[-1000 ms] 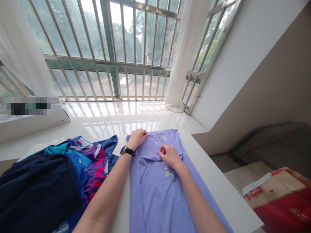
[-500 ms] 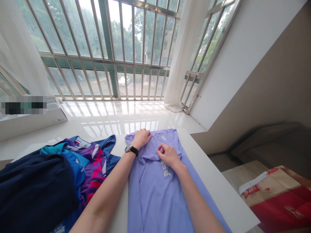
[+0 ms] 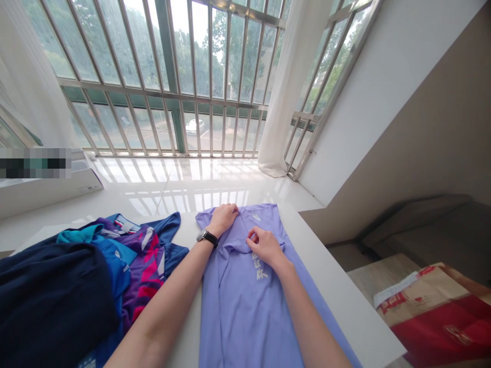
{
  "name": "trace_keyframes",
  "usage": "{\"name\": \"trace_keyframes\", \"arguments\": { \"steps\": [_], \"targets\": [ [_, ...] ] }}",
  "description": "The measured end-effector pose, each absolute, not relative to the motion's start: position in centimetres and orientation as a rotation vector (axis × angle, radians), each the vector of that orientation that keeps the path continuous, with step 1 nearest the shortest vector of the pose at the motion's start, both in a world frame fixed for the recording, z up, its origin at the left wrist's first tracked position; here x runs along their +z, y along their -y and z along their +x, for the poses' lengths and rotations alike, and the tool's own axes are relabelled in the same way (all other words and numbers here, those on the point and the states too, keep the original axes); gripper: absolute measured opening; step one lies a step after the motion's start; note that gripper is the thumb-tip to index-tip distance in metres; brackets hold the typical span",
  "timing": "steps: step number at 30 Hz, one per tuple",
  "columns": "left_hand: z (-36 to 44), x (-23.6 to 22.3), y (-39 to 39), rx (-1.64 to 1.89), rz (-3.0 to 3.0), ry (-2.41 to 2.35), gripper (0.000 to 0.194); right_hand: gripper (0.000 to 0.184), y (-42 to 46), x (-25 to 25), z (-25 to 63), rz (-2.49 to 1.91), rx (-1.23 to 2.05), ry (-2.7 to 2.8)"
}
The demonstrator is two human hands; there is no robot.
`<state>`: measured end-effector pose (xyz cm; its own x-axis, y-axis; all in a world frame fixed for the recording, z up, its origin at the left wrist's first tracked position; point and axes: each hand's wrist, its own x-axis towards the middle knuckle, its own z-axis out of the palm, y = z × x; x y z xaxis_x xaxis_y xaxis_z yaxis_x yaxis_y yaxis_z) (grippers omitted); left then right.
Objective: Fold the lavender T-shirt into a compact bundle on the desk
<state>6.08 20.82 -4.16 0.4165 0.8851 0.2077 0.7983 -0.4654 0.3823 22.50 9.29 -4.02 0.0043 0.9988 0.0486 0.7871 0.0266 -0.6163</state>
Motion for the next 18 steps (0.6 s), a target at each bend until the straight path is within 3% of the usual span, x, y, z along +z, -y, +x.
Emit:
{"name": "trace_keyframes", "arguments": {
  "steps": [9, 18],
  "targets": [
    [5.2, -3.4, -21.0, 0.582, 2.462, -1.466, 0.029, 0.005, -9.4, -3.9, 22.7, -1.889, 0.478, 1.854],
    [2.5, 2.3, -19.7, 0.357, 2.551, -1.451, 0.024, 0.013, -8.1, -2.9, 20.2, -1.585, 0.367, 2.002]
  ]
}}
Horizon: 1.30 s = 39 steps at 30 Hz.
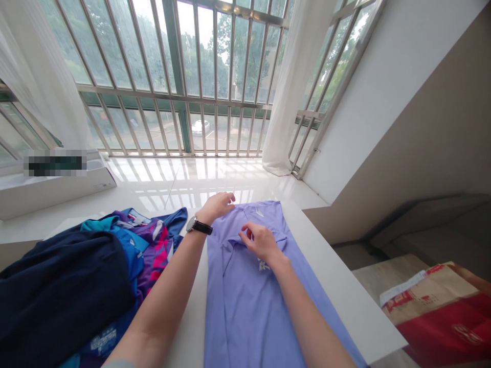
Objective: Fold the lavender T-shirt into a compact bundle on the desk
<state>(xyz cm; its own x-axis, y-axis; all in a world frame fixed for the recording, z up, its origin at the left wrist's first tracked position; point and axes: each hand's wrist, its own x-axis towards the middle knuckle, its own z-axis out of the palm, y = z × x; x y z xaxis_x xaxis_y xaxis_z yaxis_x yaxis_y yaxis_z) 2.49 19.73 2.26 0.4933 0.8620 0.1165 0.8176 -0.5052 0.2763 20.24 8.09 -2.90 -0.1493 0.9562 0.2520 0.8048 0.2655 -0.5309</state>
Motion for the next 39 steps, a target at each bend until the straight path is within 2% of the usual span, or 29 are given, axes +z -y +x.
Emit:
{"name": "trace_keyframes", "arguments": {
  "steps": [7, 17, 21, 25, 39],
  "targets": [
    [1.4, 2.5, -14.3, 0.009, 2.546, -1.385, 0.012, 0.016, -7.6, -3.0, 19.4, -1.557, 0.315, 2.054],
    [1.2, 1.6, -11.1, -0.172, 2.509, -1.477, 0.031, 0.016, -8.6, -4.5, 20.2, -1.772, 0.325, 2.008],
    [1.2, 1.2, -11.7, -0.269, 2.491, -1.413, 0.031, 0.015, -8.9, -4.9, 20.5, -1.789, 0.327, 1.982],
    [0.9, 1.2, -11.8, -0.276, 2.504, -1.348, 0.025, 0.013, -9.2, -5.2, 20.6, -1.785, 0.343, 1.967],
    [1.0, 2.3, -11.6, -0.161, 2.52, -1.173, 0.043, 0.017, -9.4, -5.3, 20.6, -1.802, 0.395, 1.933]
  ]
}}
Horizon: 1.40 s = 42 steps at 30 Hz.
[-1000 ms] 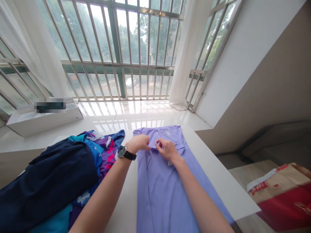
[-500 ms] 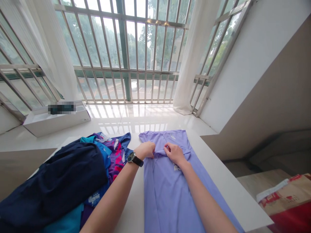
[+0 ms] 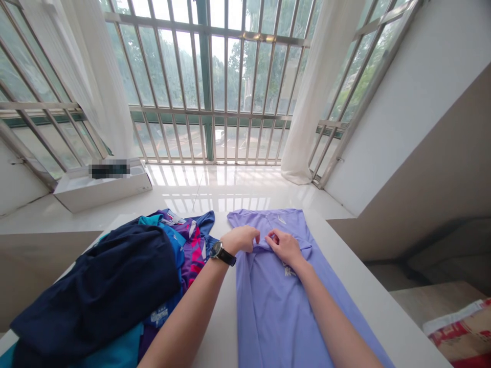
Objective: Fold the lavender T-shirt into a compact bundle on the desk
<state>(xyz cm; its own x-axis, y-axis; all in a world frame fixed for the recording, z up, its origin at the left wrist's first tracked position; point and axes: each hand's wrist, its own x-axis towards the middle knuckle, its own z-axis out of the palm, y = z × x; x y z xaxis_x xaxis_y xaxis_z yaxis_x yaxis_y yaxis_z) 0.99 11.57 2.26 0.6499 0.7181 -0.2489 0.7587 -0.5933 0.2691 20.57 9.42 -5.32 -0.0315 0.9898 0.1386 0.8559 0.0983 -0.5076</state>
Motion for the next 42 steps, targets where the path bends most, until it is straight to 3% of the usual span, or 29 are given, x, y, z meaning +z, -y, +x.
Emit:
{"name": "trace_keyframes", "arguments": {
  "steps": [10, 16, 31, 42],
  "targets": [
    [1.6, 1.3, -11.9, -0.124, 2.481, -1.129, 0.038, 0.014, -9.4, -5.0, 20.9, -1.806, 0.427, 1.931],
    [2.0, 1.4, -11.7, -0.041, 2.505, -1.078, 0.019, 0.014, -9.5, -5.1, 21.0, -1.808, 0.422, 1.934],
    [2.6, -0.6, -12.5, 0.047, 2.588, -1.067, 0.018, 0.017, -9.4, -4.6, 21.8, -1.815, 0.422, 1.957],
    [4.0, -4.1, -11.9, 0.439, 2.695, -1.262, 0.036, 0.016, -9.5, -4.9, 22.2, -1.799, 0.413, 1.949]
  ]
}}
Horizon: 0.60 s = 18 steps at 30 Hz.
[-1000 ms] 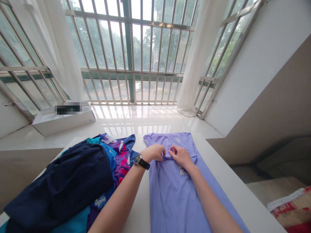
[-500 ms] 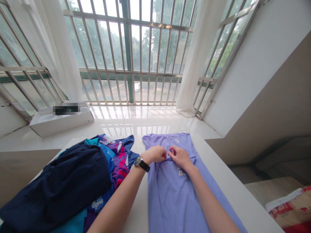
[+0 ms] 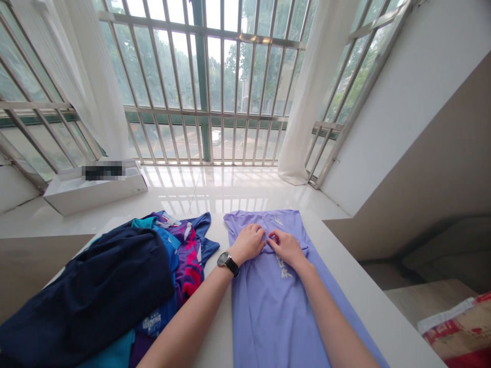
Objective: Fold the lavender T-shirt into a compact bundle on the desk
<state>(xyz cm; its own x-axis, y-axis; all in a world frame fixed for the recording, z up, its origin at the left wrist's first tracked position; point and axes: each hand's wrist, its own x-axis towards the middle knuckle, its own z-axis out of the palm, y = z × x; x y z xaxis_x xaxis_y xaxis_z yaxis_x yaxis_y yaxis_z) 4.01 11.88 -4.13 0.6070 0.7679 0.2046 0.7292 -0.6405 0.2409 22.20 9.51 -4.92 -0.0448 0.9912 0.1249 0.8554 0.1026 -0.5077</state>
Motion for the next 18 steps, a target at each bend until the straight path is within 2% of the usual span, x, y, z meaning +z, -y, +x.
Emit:
{"name": "trace_keyframes", "arguments": {
  "steps": [5, 12, 18],
  "targets": [
    [4.0, -6.0, -12.0, 0.339, 2.733, -1.295, 0.056, 0.017, -9.6, -4.9, 22.2, -1.822, 0.406, 1.947],
    [3.8, -5.7, -11.7, 0.303, 2.749, -1.273, 0.075, 0.018, -9.4, -4.5, 22.3, -1.812, 0.404, 1.935],
    [3.7, -5.8, -11.8, 0.303, 2.708, -1.26, 0.078, 0.015, -9.5, -4.3, 22.3, -1.841, 0.393, 1.93]
  ]
}}
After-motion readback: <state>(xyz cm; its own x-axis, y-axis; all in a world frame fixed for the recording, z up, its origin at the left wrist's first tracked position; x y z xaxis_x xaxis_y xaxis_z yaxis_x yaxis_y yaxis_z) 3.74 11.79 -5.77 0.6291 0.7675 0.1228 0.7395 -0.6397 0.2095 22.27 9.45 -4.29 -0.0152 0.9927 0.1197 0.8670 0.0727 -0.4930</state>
